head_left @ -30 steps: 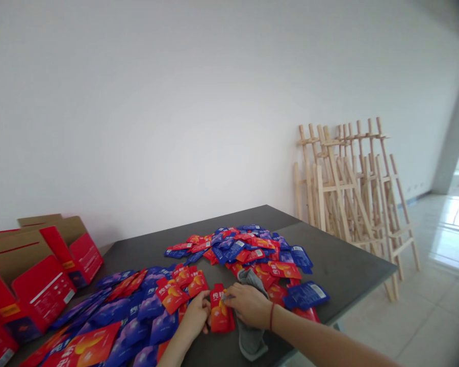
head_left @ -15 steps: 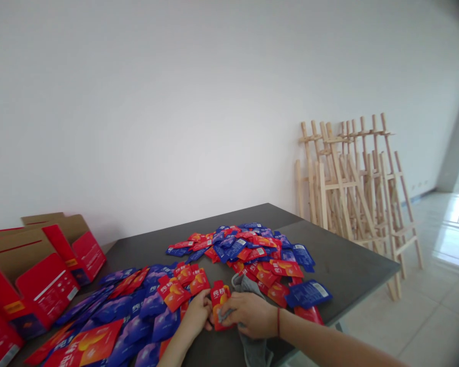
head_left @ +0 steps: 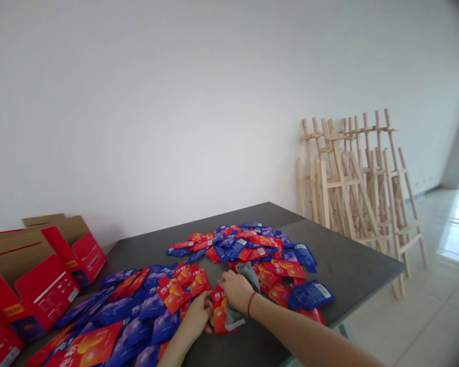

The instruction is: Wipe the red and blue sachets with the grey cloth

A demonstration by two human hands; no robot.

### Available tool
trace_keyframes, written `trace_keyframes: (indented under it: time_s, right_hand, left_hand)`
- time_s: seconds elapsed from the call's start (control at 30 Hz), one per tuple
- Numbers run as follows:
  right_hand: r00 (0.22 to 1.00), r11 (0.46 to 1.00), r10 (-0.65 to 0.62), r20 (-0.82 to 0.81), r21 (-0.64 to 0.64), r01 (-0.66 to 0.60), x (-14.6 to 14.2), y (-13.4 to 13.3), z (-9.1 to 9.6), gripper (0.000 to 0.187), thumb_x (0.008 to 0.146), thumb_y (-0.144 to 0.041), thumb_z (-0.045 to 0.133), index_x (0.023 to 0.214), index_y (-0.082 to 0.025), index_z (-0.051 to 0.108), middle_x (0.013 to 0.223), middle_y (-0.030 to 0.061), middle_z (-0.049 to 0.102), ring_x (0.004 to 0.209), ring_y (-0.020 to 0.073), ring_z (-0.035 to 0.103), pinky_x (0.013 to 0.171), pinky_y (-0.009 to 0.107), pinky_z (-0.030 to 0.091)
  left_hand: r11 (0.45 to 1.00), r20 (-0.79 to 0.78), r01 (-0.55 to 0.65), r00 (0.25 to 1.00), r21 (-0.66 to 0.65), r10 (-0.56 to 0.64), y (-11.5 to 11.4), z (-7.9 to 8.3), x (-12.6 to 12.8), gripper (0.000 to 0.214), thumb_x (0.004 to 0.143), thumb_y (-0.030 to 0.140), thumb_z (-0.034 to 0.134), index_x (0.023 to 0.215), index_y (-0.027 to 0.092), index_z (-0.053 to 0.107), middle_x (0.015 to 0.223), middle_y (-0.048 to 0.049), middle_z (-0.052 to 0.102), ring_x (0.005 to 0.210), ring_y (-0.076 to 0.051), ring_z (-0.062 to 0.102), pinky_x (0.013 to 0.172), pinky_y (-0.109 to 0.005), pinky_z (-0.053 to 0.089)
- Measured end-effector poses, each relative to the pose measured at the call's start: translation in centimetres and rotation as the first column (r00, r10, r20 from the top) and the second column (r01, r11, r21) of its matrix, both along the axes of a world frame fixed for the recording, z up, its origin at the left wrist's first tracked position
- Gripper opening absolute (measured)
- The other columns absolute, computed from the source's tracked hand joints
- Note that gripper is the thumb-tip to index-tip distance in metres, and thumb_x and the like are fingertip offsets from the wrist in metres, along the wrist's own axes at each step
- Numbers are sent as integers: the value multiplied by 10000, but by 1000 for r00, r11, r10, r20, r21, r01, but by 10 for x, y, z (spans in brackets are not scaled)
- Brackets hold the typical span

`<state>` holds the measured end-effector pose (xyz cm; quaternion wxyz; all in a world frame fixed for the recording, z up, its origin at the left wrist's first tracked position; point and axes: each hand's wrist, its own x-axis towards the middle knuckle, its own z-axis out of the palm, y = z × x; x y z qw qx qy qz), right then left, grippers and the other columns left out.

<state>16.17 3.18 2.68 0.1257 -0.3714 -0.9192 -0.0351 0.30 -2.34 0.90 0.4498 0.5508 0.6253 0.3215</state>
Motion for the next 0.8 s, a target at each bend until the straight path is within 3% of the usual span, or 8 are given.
trace_keyframes:
  time_s: [0.2, 0.27, 0.47, 0.6, 0.8]
  right_hand:
    - [973, 973, 230, -18, -5, -230, 25, -17, -3, 309, 893, -218, 546, 1191, -216, 627, 1223, 67, 591, 1062, 234, 511, 852, 341, 476]
    - [967, 967, 251, -33, -24, -252, 33, -21, -4, 339, 874, -211, 559, 1207, -225, 623, 1238, 50, 588, 1069, 230, 507, 878, 339, 465]
    - [996, 997, 51, -74, -54, -55, 30, -25, -3, 267, 867, -167, 520, 1087, -191, 670, 1141, 94, 617, 1046, 242, 526, 861, 346, 464]
    - [998, 999, 45, -42, -11, -46, 24, -27, -2, 245, 865, -174, 507, 1060, -168, 655, 1097, 117, 613, 1015, 262, 533, 796, 361, 483]
    - [999, 999, 32, 2, 41, -32, 19, -38, -5, 250, 831, -213, 562, 1061, -147, 635, 1039, 126, 604, 945, 269, 551, 714, 371, 501]
  left_hand:
    - [1000, 16, -6, 1000, 3, 6, 1, -1, 0, 515, 743, 81, 462, 1253, 137, 507, 603, 67, 560, 476, -121, 598, 430, -208, 463]
    - [1000, 16, -10, 1000, 6, 10, 1, -2, 0, 493, 747, 100, 480, 1236, 137, 523, 603, 62, 569, 476, -122, 599, 435, -210, 466]
    - [998, -53, -54, 997, 28, 55, 3, -4, 1, 400, 788, 231, 535, 1180, 149, 559, 603, 76, 538, 431, -106, 558, 413, -205, 439]
    - [996, -153, -77, 985, 53, 85, 4, -4, 2, 403, 822, 273, 512, 1202, 140, 525, 661, 74, 539, 401, -100, 517, 410, -225, 427]
    - [990, -346, -66, 932, 128, 107, 2, 5, 2, 501, 789, 158, 524, 1284, 115, 469, 708, 36, 608, 704, -172, 643, 648, -240, 459]
